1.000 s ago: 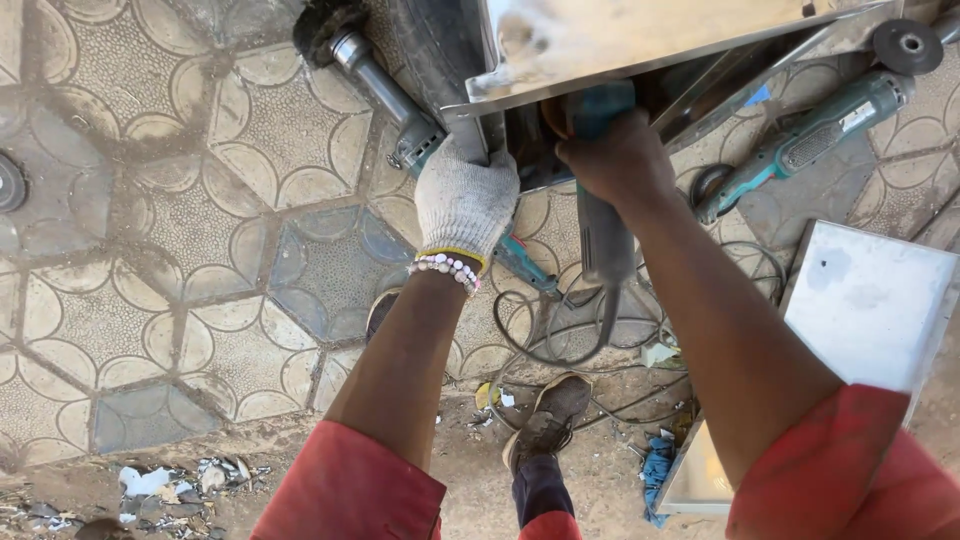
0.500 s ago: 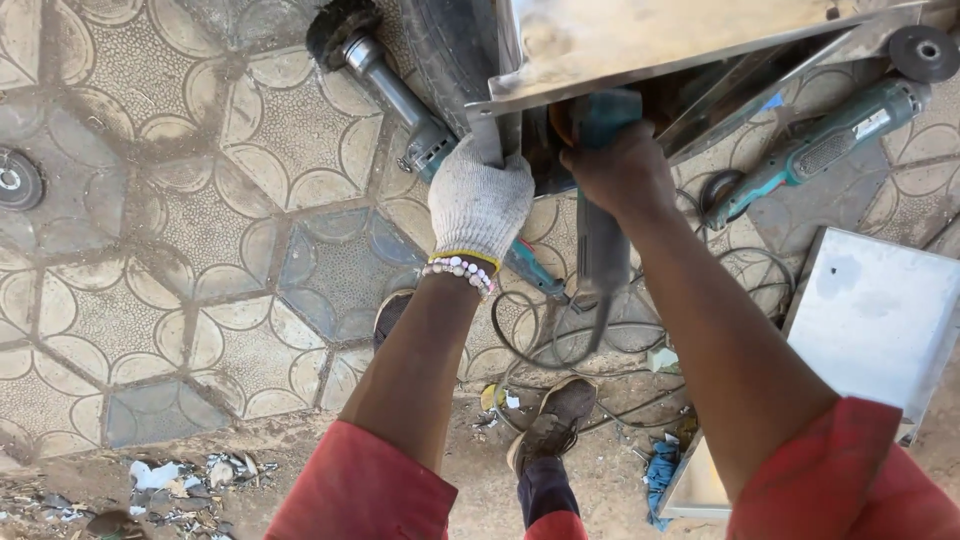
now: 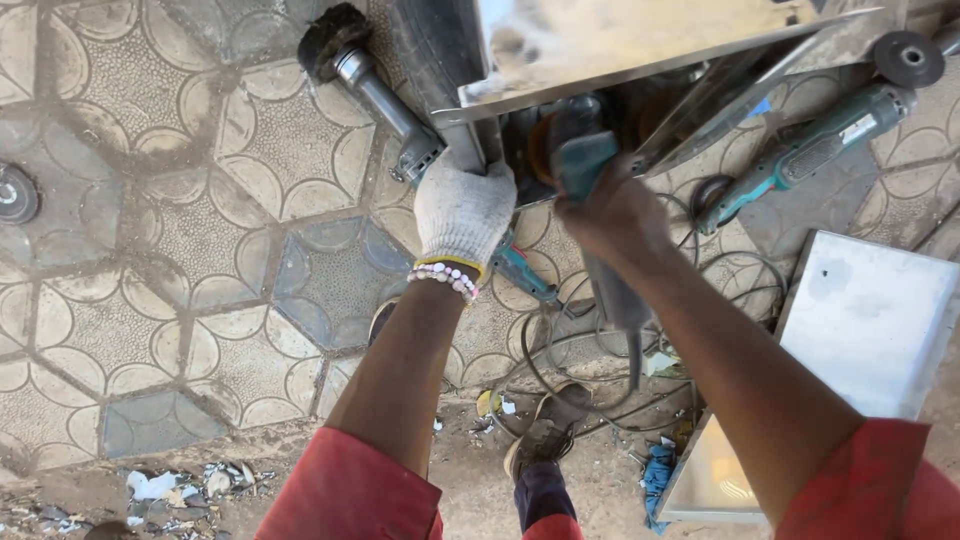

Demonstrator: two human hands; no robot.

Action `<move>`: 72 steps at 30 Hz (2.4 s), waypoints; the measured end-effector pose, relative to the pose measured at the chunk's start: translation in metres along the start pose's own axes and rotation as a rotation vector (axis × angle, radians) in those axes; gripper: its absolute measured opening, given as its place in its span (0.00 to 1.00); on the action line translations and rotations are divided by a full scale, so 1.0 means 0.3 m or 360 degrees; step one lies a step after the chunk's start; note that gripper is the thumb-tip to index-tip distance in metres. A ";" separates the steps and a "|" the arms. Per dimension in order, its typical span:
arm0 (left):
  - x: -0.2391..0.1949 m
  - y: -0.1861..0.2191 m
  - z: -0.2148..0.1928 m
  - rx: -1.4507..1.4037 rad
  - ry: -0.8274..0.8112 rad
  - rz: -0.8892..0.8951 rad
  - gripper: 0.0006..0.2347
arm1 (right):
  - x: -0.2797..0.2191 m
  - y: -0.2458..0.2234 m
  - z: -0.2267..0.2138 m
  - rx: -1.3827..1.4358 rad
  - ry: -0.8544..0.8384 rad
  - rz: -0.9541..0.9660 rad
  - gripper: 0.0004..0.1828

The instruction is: Polishing the interior surfaces and edges of a stainless steel box using a handheld angle grinder.

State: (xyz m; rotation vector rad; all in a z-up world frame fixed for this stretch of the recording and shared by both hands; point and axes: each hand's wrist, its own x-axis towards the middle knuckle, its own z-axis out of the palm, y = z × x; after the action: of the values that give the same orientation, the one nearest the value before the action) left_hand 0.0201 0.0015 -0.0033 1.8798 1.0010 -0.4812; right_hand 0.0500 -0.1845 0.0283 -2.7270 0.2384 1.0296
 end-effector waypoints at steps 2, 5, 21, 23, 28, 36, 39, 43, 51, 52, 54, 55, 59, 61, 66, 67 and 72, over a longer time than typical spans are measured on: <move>0.010 0.000 -0.003 -0.0019 0.0004 -0.0015 0.16 | -0.146 -0.109 -0.053 -0.0127 -0.0182 0.0028 0.45; -0.008 0.020 -0.019 -0.0178 0.0043 -0.0033 0.18 | -0.079 -0.053 -0.013 -0.0045 -0.0102 -0.0052 0.43; 0.017 0.008 -0.010 -0.0044 0.0016 0.0088 0.14 | -0.149 -0.051 0.000 -0.0162 -0.0254 0.0022 0.45; -0.020 0.029 -0.021 -0.0022 0.0007 0.0034 0.15 | -0.182 0.012 -0.001 -0.0259 -0.0238 0.0042 0.45; -0.036 -0.004 0.023 -0.0237 0.0117 0.0067 0.18 | -0.097 0.092 -0.029 -0.0040 -0.0078 0.0151 0.48; -0.072 0.023 -0.004 -0.0252 0.0108 0.0114 0.18 | -0.183 0.028 0.002 -0.0082 -0.0226 0.0029 0.43; -0.046 -0.007 0.005 -0.0507 -0.0007 -0.0084 0.18 | -0.072 0.057 0.002 0.0010 -0.0155 0.0022 0.43; -0.051 0.003 0.006 -0.0271 0.0067 0.0122 0.20 | 0.057 0.069 0.005 0.0140 0.0044 0.0070 0.50; -0.086 0.132 -0.113 -0.0368 -0.0239 -0.0134 0.24 | 0.129 0.011 0.057 0.0458 0.0160 0.0126 0.50; -0.084 0.139 -0.123 -0.0397 -0.0313 -0.0231 0.25 | 0.102 0.018 0.046 0.0399 0.0123 0.0179 0.52; -0.059 0.100 -0.077 -0.0439 -0.0386 -0.0330 0.26 | 0.024 0.054 0.050 0.0326 0.0089 0.0225 0.54; -0.032 0.060 -0.019 -0.0197 -0.0229 -0.0222 0.22 | -0.022 0.082 0.063 0.0302 0.0059 0.0286 0.52; 0.015 0.019 0.069 0.0128 -0.0049 -0.0166 0.16 | -0.160 0.119 0.029 0.0272 -0.0021 0.0342 0.49; -0.034 0.055 0.035 0.0016 -0.0027 -0.0146 0.16 | -0.119 0.091 0.041 0.0282 0.0019 0.0275 0.49; -0.029 0.004 0.050 -0.0039 -0.0004 -0.0108 0.16 | -0.084 0.013 0.034 0.0407 0.0145 0.0099 0.46; -0.020 0.006 0.047 0.0007 -0.0005 -0.0096 0.16 | -0.120 -0.023 0.034 0.0352 0.0085 0.0171 0.45; -0.055 0.050 0.013 0.0136 -0.0016 -0.0115 0.18 | -0.155 0.071 0.088 0.0188 -0.0115 0.0087 0.46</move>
State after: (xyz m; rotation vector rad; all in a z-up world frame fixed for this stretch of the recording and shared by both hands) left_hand 0.0227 -0.0127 0.0142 1.9197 1.0594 -0.5833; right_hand -0.0059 -0.1949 0.0369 -2.5861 0.3516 1.0903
